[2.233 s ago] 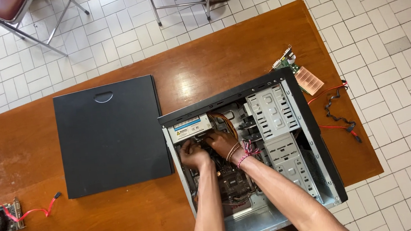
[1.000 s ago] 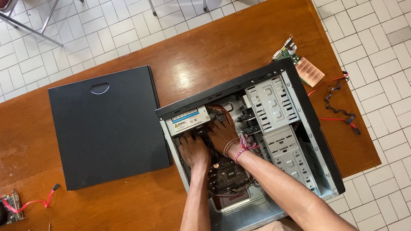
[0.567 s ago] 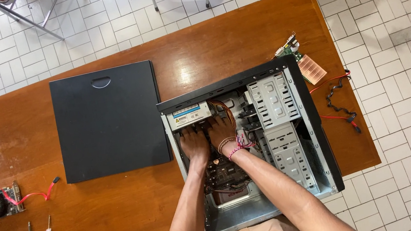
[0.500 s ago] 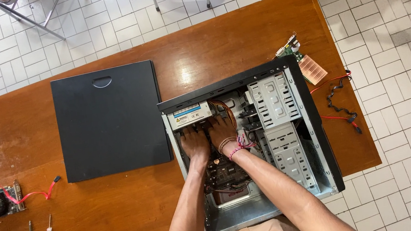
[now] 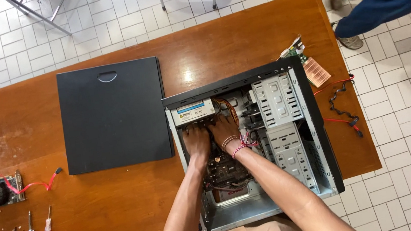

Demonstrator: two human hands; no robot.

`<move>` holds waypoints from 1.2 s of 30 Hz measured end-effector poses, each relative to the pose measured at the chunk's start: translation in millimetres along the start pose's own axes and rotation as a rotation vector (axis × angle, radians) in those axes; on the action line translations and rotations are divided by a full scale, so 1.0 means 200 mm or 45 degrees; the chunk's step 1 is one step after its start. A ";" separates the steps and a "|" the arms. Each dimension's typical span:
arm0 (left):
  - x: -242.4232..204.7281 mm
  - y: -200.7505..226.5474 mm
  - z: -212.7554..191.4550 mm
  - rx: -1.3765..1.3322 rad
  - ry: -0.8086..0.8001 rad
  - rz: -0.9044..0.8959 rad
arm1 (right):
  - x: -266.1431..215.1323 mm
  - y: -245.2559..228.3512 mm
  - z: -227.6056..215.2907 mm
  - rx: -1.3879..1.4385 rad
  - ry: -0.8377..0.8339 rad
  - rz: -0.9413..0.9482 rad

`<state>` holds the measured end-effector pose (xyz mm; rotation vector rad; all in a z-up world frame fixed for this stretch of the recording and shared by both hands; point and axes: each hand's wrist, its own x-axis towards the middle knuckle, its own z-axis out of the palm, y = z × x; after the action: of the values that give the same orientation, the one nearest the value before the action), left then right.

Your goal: The person is assembling a desktop computer by connecting various internal cables. They plug power and data cables into the motherboard and other components inside the open computer case.

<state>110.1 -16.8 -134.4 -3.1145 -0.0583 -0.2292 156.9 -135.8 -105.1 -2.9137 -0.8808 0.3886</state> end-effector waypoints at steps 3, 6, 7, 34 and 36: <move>0.00 0.04 -0.25 -0.005 0.019 -0.092 | 0.01 0.01 0.00 -0.032 0.074 -0.018; 0.00 0.06 -0.57 -0.092 0.011 -0.230 | 0.02 0.00 -0.03 -0.045 0.133 -0.026; 0.00 0.05 -0.56 -0.093 0.012 -0.227 | 0.02 0.00 -0.04 -0.045 0.134 -0.023; 0.01 -0.02 0.03 -0.004 -0.554 -0.163 | 0.03 0.06 0.19 -0.092 0.257 -0.099; 0.00 -0.01 -0.01 0.065 -0.515 -0.157 | 0.03 0.10 0.25 -0.052 0.490 -0.190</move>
<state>110.6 -14.5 -132.3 -3.0539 -0.2568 0.3964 158.9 -149.6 -156.5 -2.7873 -1.0366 -0.1972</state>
